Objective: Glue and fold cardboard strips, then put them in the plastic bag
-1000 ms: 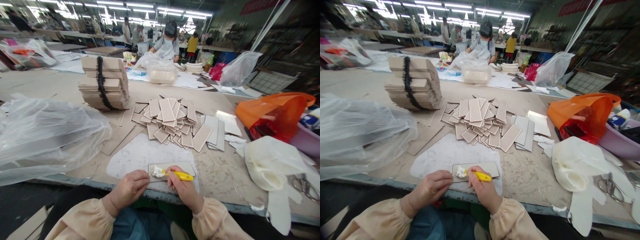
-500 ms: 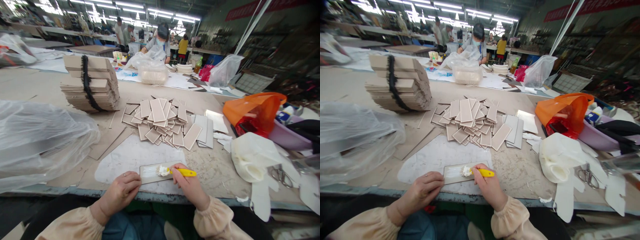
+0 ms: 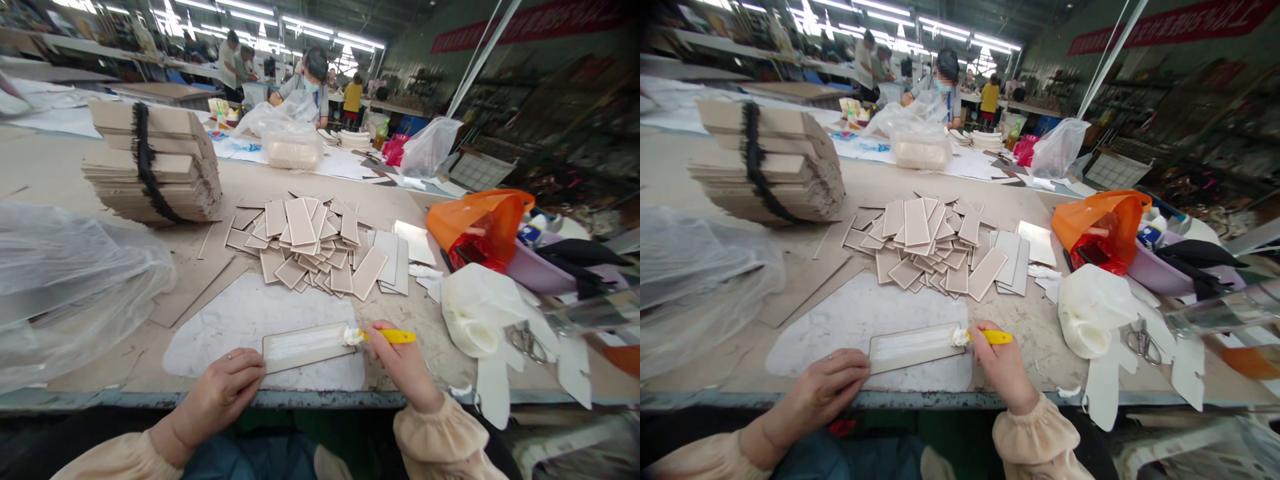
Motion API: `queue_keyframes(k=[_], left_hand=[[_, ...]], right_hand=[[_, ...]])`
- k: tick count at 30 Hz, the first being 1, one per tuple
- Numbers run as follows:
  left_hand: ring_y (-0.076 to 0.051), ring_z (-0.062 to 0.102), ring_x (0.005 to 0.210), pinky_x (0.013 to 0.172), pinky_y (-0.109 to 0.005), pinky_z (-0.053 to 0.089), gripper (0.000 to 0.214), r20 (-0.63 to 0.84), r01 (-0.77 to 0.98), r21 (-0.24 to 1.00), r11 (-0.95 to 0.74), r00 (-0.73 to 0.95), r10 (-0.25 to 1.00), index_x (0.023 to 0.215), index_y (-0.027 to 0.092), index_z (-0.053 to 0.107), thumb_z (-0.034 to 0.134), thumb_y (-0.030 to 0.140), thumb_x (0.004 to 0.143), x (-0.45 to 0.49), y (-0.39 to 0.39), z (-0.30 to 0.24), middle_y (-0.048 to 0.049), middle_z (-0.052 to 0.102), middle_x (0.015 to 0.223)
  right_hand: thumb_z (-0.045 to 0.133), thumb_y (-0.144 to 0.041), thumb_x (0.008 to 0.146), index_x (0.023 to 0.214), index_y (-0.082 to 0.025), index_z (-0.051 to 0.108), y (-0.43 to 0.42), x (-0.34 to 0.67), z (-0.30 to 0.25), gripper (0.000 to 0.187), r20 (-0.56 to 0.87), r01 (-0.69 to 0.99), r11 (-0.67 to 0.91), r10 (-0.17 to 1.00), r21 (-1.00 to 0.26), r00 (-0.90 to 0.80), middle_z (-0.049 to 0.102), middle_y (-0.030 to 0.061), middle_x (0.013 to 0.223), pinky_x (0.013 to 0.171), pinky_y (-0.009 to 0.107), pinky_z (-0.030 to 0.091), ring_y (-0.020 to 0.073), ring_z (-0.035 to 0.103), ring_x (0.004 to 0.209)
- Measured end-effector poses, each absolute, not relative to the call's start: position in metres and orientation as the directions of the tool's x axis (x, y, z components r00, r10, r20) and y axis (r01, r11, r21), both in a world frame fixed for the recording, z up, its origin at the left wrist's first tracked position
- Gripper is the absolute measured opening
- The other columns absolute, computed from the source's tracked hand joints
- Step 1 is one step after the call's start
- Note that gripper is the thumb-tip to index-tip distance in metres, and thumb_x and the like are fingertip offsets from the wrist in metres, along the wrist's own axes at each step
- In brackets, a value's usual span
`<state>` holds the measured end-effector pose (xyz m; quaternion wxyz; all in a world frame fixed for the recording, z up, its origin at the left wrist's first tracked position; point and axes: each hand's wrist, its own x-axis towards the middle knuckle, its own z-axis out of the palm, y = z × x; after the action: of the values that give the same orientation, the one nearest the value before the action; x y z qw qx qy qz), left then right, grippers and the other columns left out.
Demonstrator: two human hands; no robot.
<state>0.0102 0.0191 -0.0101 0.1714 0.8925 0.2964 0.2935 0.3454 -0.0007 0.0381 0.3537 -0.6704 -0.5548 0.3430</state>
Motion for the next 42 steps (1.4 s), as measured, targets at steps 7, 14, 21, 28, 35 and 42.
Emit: queue_keyframes(k=[7, 14, 21, 28, 35, 42], left_hand=[[-0.016, 0.060, 0.092, 0.081, -0.028, 0.053, 0.017, 0.417, 0.420, 0.490, -0.764, 0.657, 0.628, 0.099, 0.018, 0.062, 0.055, 0.007, 0.089, 0.012, 0.019, -0.004, -0.0058, 0.065, 0.096], [-0.016, 0.060, 0.093, 0.082, -0.030, 0.053, 0.016, 0.418, 0.401, 0.517, -0.757, 0.653, 0.632, 0.093, 0.017, 0.063, 0.055, 0.004, 0.086, 0.012, 0.019, -0.007, -0.0054, 0.067, 0.094], [-0.016, 0.059, 0.093, 0.081, -0.029, 0.052, 0.016, 0.401, 0.399, 0.533, -0.746, 0.658, 0.638, 0.093, 0.017, 0.063, 0.055, 0.005, 0.087, 0.011, 0.019, -0.009, -0.0053, 0.067, 0.094], [-0.016, 0.058, 0.091, 0.080, -0.030, 0.052, 0.016, 0.412, 0.389, 0.535, -0.750, 0.655, 0.633, 0.091, 0.017, 0.063, 0.055, 0.004, 0.086, 0.013, 0.020, -0.007, -0.0050, 0.066, 0.091], [-0.015, 0.059, 0.092, 0.081, -0.029, 0.052, 0.015, 0.409, 0.391, 0.534, -0.750, 0.657, 0.634, 0.092, 0.017, 0.062, 0.056, 0.004, 0.087, 0.012, 0.019, -0.006, -0.0047, 0.065, 0.091], [-0.016, 0.060, 0.092, 0.082, -0.029, 0.053, 0.016, 0.428, 0.407, 0.497, -0.766, 0.653, 0.625, 0.096, 0.018, 0.063, 0.053, 0.008, 0.089, 0.013, 0.020, -0.006, -0.0051, 0.065, 0.091]], right_hand=[[0.052, -0.047, 0.095, 0.084, -0.022, 0.058, -0.007, 0.342, 0.040, 0.028, -0.020, 0.317, -0.076, 0.984, -0.945, 0.175, 0.049, -0.0047, 0.056, 0.050, 0.025, 0.037, 0.0135, 0.046, 0.050], [0.051, -0.048, 0.095, 0.091, -0.018, 0.060, -0.009, 0.278, 0.027, 0.031, -0.099, 0.047, -0.096, 0.992, -0.994, -0.080, 0.054, -0.0036, 0.058, 0.048, 0.020, 0.040, 0.0106, 0.048, 0.049], [0.049, -0.044, 0.097, 0.092, -0.020, 0.060, -0.005, 0.256, 0.010, 0.026, -0.129, 0.085, -0.113, 0.970, -0.990, -0.204, 0.057, -0.0040, 0.059, 0.047, 0.021, 0.040, 0.0106, 0.048, 0.046], [0.049, -0.038, 0.096, 0.088, -0.021, 0.061, 0.000, 0.262, 0.014, 0.022, -0.076, 0.259, -0.019, 0.974, -0.966, -0.214, 0.058, -0.0044, 0.058, 0.051, 0.022, 0.041, 0.0120, 0.051, 0.051], [0.049, -0.040, 0.095, 0.085, -0.021, 0.060, 0.000, 0.303, 0.025, 0.024, -0.082, 0.365, -0.055, 0.995, -0.930, -0.057, 0.052, -0.0052, 0.057, 0.052, 0.023, 0.041, 0.0129, 0.051, 0.052], [0.050, -0.042, 0.094, 0.084, -0.023, 0.061, -0.001, 0.345, 0.039, 0.025, -0.073, 0.488, -0.097, 0.995, -0.867, 0.069, 0.053, -0.0046, 0.057, 0.051, 0.026, 0.041, 0.0146, 0.050, 0.051]])
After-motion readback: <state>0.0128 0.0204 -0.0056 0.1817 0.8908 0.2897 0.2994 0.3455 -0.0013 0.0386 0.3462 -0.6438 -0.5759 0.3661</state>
